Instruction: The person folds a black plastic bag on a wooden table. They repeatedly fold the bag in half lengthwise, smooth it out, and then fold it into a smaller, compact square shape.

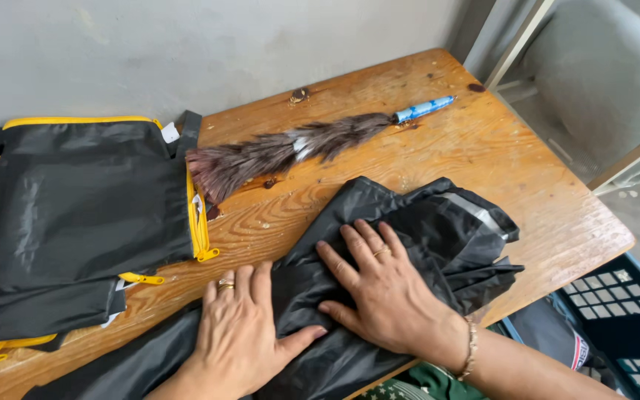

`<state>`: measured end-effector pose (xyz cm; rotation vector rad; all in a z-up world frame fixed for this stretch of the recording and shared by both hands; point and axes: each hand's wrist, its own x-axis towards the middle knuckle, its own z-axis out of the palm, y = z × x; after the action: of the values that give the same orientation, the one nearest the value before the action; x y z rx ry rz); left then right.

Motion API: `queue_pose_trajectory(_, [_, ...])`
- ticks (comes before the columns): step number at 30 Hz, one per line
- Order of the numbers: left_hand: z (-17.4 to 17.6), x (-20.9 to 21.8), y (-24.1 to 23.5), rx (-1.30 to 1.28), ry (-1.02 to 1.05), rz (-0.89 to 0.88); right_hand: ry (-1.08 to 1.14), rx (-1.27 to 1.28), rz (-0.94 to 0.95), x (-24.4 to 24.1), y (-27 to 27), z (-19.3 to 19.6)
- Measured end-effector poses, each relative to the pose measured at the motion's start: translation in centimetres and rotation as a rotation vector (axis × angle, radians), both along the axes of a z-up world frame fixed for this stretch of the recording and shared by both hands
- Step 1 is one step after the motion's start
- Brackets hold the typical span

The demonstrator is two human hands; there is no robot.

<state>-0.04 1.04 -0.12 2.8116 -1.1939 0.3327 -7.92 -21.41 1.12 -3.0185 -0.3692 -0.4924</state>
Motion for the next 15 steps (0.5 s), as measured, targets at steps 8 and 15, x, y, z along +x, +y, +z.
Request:
queue_pose_trajectory(8, [1.5, -0.3, -4.0, 0.157, 0.348, 0.143, -0.039, -0.039, -0.039, 1.0, 2.2, -3.0])
queue_pose_trajectory(15, [-0.5, -1.6, -5.2, -0.3, 0.121, 0.087, 0.086, 0.296, 0.133, 0.6, -0.5, 1.3])
